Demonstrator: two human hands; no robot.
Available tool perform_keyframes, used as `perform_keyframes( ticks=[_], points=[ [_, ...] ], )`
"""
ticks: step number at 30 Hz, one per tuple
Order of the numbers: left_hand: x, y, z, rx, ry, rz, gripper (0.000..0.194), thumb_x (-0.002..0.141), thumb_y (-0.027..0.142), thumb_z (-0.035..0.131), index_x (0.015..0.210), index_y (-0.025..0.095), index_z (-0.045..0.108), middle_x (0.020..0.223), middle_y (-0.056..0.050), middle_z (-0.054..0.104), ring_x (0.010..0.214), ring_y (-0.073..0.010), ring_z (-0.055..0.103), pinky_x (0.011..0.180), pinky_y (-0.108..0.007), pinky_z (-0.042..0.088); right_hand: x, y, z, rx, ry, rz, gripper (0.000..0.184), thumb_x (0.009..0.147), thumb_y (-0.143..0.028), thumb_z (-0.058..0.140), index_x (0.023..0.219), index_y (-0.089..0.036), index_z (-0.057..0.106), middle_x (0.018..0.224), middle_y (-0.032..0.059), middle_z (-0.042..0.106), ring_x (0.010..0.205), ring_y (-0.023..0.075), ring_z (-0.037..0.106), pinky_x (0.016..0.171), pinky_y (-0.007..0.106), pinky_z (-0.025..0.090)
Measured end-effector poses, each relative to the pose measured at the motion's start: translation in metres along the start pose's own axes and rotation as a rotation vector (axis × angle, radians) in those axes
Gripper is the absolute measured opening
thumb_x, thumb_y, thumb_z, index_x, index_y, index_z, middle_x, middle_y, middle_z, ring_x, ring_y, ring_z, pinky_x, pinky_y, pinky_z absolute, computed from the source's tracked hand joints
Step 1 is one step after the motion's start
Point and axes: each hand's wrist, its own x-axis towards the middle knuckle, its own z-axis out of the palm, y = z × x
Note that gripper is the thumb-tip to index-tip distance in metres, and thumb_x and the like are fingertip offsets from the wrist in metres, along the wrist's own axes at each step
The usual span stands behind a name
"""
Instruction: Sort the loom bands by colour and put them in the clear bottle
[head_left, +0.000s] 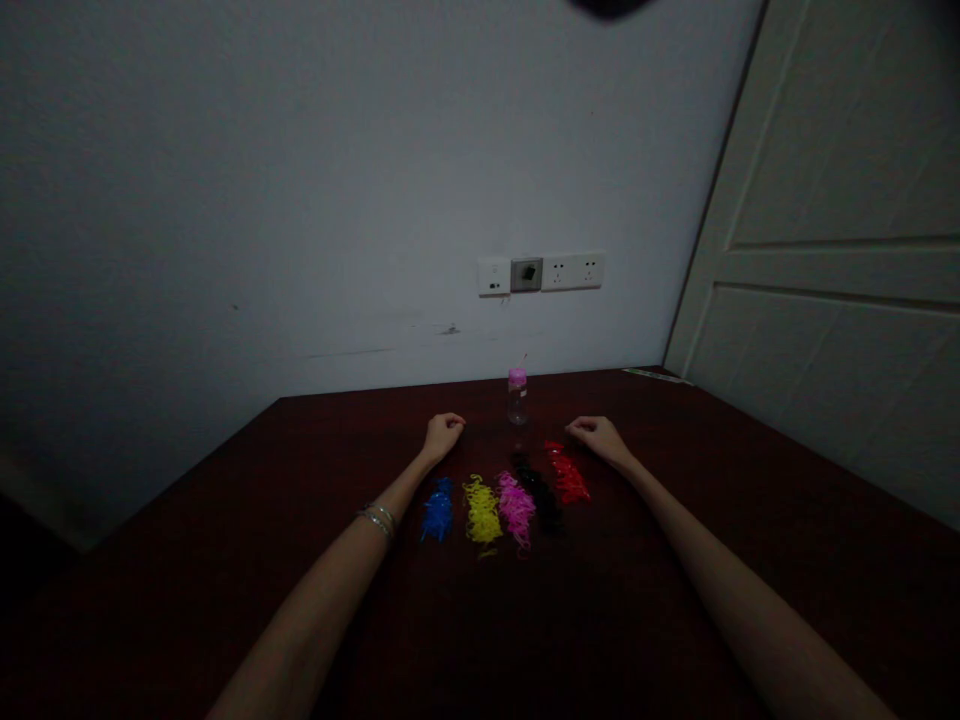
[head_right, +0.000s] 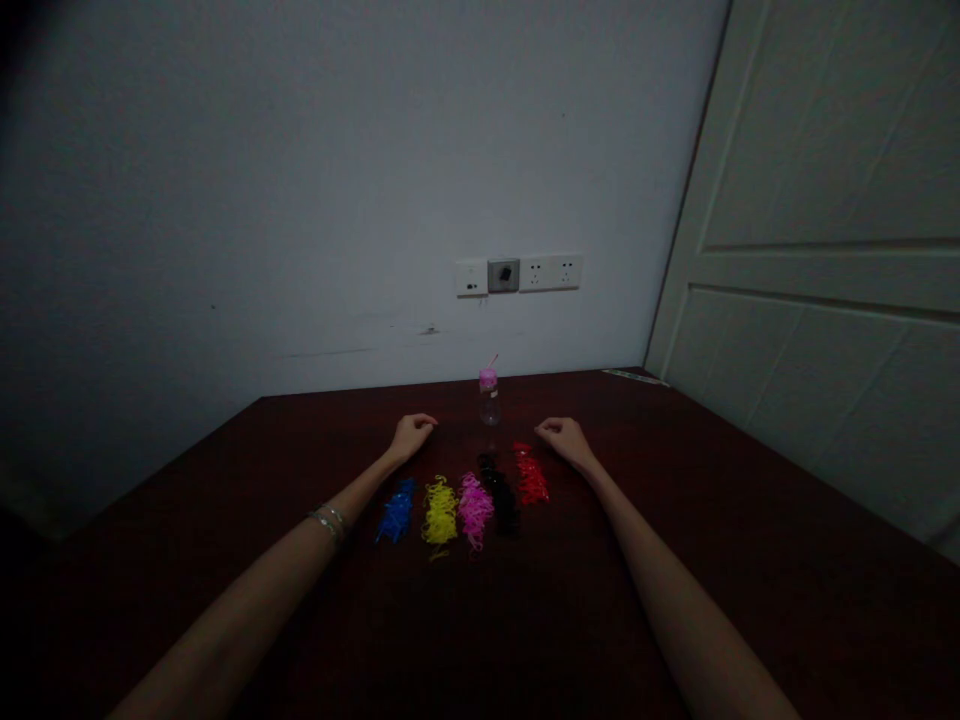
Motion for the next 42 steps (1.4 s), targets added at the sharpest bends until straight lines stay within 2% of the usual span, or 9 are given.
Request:
perform_keyframes(
  ticks=[7,12,21,27,30,35,39,42],
  points=[
    [0.003,-0.028,-0.021,-0.045,0.189,-0.106,0.022,0.068,0.013,0.050,0.081,0.012,0.067,0.074,-0.005,0.065,0.071,-0.0145,0.058,0.068,-0.023,0.044,-0.001,-0.002,-0.002,-0.020,-0.006,0.004,0.029,0.066,-0.037,0.051,0.067,-0.013,0.067,0.055,0.0029,0.060,0.052,0.0138,0.050,0.050,0.023,0.036],
    [0.007,-0.040,-0.020,-0.083,0.191,-0.137,0.024,0.069,0.015,0.049,0.086,0.010,0.066,0.064,-0.003,0.062,0.059,-0.0116,0.056,0.059,-0.020,0.043,-0.001,-0.001,-0.002,-0.028,-0.013,-0.017,0.029,0.066,-0.037,0.050,0.066,-0.012,0.067,0.056,0.0026,0.060,0.053,0.0139,0.051,0.052,0.023,0.036],
    [0.004,-0.039,-0.019,-0.113,0.202,-0.144,0.020,0.069,0.016,0.050,0.079,0.010,0.066,0.065,-0.003,0.062,0.061,-0.0114,0.056,0.058,-0.019,0.042,0.000,0.003,0.000,-0.028,-0.028,-0.007,0.028,0.067,-0.035,0.050,0.068,-0.012,0.066,0.055,0.0020,0.060,0.053,0.0140,0.051,0.052,0.024,0.037],
    [0.004,-0.041,-0.024,-0.169,0.238,-0.183,0.025,0.072,0.016,0.045,0.086,0.010,0.065,0.063,-0.003,0.061,0.057,-0.0103,0.055,0.053,-0.018,0.041,0.008,0.000,0.000,0.040,-0.046,-0.028,0.026,0.068,-0.032,0.053,0.078,-0.013,0.066,0.065,0.0033,0.063,0.058,0.0142,0.054,0.054,0.024,0.041],
    [0.005,-0.042,-0.024,-0.187,0.244,-0.194,0.026,0.071,0.017,0.045,0.086,0.010,0.065,0.060,-0.002,0.060,0.054,-0.0102,0.054,0.051,-0.018,0.040,0.020,-0.009,0.002,0.095,-0.042,-0.028,0.028,0.066,-0.031,0.058,0.086,-0.013,0.064,0.074,0.0042,0.064,0.064,0.0148,0.057,0.057,0.024,0.044],
    [0.005,-0.042,-0.023,-0.177,0.233,-0.188,0.024,0.070,0.016,0.047,0.083,0.010,0.066,0.057,-0.001,0.059,0.054,-0.0103,0.054,0.052,-0.018,0.040,0.045,-0.041,0.017,0.143,-0.007,-0.097,0.045,0.061,-0.030,0.067,0.102,-0.014,0.058,0.096,0.0091,0.063,0.075,0.0150,0.058,0.066,0.026,0.047],
    [0.005,-0.042,-0.023,-0.147,0.220,-0.179,0.023,0.070,0.016,0.047,0.082,0.011,0.066,0.056,-0.001,0.059,0.054,-0.0106,0.054,0.053,-0.018,0.040,0.063,-0.061,0.035,0.232,-0.055,-0.186,0.051,0.059,-0.025,0.070,0.106,-0.014,0.053,0.101,0.0098,0.061,0.082,0.0159,0.059,0.073,0.028,0.047],
    [0.004,-0.042,-0.023,-0.123,0.196,-0.164,0.023,0.069,0.017,0.048,0.081,0.012,0.067,0.057,-0.001,0.060,0.056,-0.0116,0.056,0.055,-0.019,0.042,0.069,-0.062,0.046,0.240,-0.087,-0.187,0.054,0.057,-0.025,0.071,0.106,-0.014,0.052,0.099,0.0099,0.061,0.082,0.0164,0.059,0.073,0.029,0.047]
  ],
)
